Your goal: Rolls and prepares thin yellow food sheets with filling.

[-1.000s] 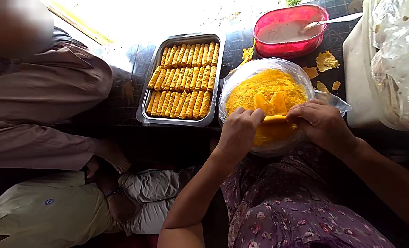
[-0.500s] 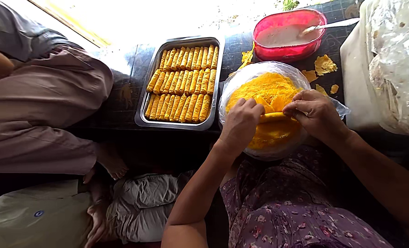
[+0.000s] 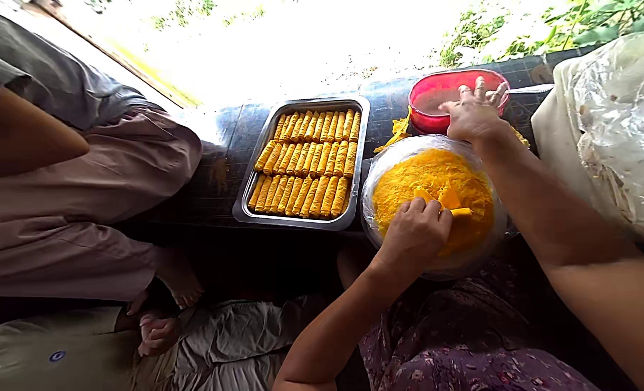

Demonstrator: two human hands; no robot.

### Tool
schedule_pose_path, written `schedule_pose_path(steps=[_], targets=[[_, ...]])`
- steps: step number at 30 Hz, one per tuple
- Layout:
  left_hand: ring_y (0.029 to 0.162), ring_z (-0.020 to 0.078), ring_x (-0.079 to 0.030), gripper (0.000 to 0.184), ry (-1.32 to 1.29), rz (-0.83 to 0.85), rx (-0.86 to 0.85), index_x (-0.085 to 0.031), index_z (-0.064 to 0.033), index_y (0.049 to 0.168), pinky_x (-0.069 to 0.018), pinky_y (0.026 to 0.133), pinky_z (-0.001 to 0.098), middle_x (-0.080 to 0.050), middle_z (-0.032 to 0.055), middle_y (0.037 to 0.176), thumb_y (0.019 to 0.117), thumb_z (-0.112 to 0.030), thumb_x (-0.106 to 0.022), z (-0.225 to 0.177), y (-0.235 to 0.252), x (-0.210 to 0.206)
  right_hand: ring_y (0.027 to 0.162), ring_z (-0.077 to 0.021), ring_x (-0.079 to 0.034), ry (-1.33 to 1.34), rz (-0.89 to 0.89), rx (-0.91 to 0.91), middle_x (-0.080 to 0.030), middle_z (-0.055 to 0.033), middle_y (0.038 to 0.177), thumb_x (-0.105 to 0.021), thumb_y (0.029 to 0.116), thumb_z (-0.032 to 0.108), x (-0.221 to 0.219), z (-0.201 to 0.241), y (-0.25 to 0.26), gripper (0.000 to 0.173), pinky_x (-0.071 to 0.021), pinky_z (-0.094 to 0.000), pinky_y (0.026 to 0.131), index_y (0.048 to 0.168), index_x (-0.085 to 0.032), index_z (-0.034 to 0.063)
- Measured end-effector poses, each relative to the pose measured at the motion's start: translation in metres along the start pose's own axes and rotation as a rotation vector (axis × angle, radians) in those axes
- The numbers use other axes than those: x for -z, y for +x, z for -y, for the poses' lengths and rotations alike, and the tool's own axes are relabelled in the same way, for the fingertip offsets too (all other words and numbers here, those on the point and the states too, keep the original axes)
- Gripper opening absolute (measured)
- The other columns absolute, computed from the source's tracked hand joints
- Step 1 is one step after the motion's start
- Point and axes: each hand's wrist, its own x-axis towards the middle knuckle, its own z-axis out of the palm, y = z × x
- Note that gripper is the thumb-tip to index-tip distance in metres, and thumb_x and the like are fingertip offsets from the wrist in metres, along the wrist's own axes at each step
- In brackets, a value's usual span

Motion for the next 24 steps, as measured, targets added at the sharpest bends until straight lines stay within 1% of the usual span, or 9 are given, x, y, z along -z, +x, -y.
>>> schedule_pose_path(steps=[2,4,8,10,13,14,18,21,24], targets=[[0.085,0.0282,-0.071,0.021,0.001,-0.01,0.0,-0.077,-0.0036,0.1,-0.0569,0.073,0.0381,-0.072,0.0123,0.091,0.0924,0.005,-0.059,-0.003,-0.005,0.0,0.154,-0.0518,-0.011,-0.062,0.073,-0.034,-0.04,-0.0239,0.159,-0.07,0.0868,0.008,-0.001,-0.002,0.01,0.045,-0.0037,-0.0822,0.112,0.132,-0.069,0.0111],[0.086,0.0288,-0.071,0.022,-0.009,-0.017,0.005,-0.077,-0.0036,0.103,-0.0572,0.074,0.0384,-0.073,0.0128,0.092,0.0929,0.005,-0.059,-0.005,-0.008,0.0,0.154,-0.05,-0.013,-0.013,0.07,-0.025,-0.046,-0.022,0.155,-0.067,0.0883,0.006,0.0,-0.006,0.011,0.037,-0.0051,-0.0817,0.112,0.125,-0.072,0.007],[0.092,0.0274,-0.072,0.02,0.015,-0.014,0.015,-0.076,-0.0044,0.109,-0.0572,0.079,0.038,-0.074,0.0116,0.098,0.0946,-0.002,-0.062,-0.009,-0.014,0.001,0.151,-0.0494,-0.023,0.276,-0.119,0.064,-0.05,-0.0241,0.15,-0.062,0.0873,-0.003,0.005,-0.022,-0.008,0.03,-0.014,-0.0804,0.109,0.116,-0.072,0.0015],[0.098,0.0273,-0.071,0.021,0.02,-0.01,0.026,-0.076,-0.0052,0.113,-0.0566,0.085,0.0393,-0.074,0.0105,0.102,0.095,-0.007,-0.065,-0.01,-0.018,0.001,0.149,-0.0465,-0.029,0.435,-0.22,0.182,-0.048,-0.0259,0.151,-0.057,0.0833,-0.008,0.007,-0.027,-0.032,0.034,-0.0167,-0.0743,0.113,0.113,-0.07,0.0],[0.112,0.0303,-0.068,0.025,-0.004,-0.008,0.058,-0.075,-0.0077,0.118,-0.0544,0.094,0.0431,-0.075,0.0102,0.11,0.0958,-0.011,-0.065,-0.012,-0.024,-0.001,0.146,-0.0437,-0.039,0.587,-0.295,0.421,-0.051,-0.0274,0.148,-0.051,0.0817,-0.017,-0.001,-0.031,-0.088,0.034,-0.0295,-0.0599,0.119,0.105,-0.07,-0.002],[0.116,0.0318,-0.067,0.026,-0.018,-0.009,0.067,-0.075,-0.0085,0.12,-0.0534,0.097,0.0444,-0.075,0.0102,0.113,0.0959,-0.01,-0.065,-0.012,-0.026,-0.002,0.145,-0.0442,-0.04,0.594,-0.294,0.506,-0.053,-0.0268,0.147,-0.048,0.0799,-0.018,-0.008,-0.034,-0.105,0.038,-0.0311,-0.0592,0.118,0.105,-0.071,-0.0011],[0.123,0.0363,-0.063,0.027,-0.039,0.008,0.074,-0.074,-0.0089,0.123,-0.0508,0.102,0.0492,-0.074,0.0114,0.118,0.0977,-0.011,-0.064,-0.011,-0.027,-0.005,0.146,-0.0505,-0.037,0.359,-0.352,0.749,-0.056,-0.0193,0.148,-0.05,0.0725,-0.013,-0.047,-0.05,-0.145,0.066,-0.0237,-0.0777,0.112,0.122,-0.075,0.0208],[0.122,0.0364,-0.064,0.026,-0.052,0.014,0.075,-0.074,-0.0085,0.121,-0.0497,0.104,0.0505,-0.073,0.0121,0.118,0.0983,-0.011,-0.063,-0.009,-0.026,-0.006,0.15,-0.052,-0.03,0.09,-0.359,0.822,-0.05,-0.0201,0.154,-0.059,0.0826,-0.013,-0.055,-0.057,-0.147,0.069,-0.0133,-0.0821,0.113,0.135,-0.069,0.0311],[0.121,0.0361,-0.065,0.026,-0.05,0.027,0.082,-0.074,-0.0086,0.122,-0.0489,0.104,0.0516,-0.073,0.0127,0.118,0.0975,-0.01,-0.063,-0.009,-0.024,-0.005,0.152,-0.0494,-0.025,-0.068,-0.372,0.822,-0.047,-0.0187,0.157,-0.062,0.0884,-0.011,-0.052,-0.056,-0.14,0.067,-0.0075,-0.0811,0.115,0.137,-0.068,0.0342]])
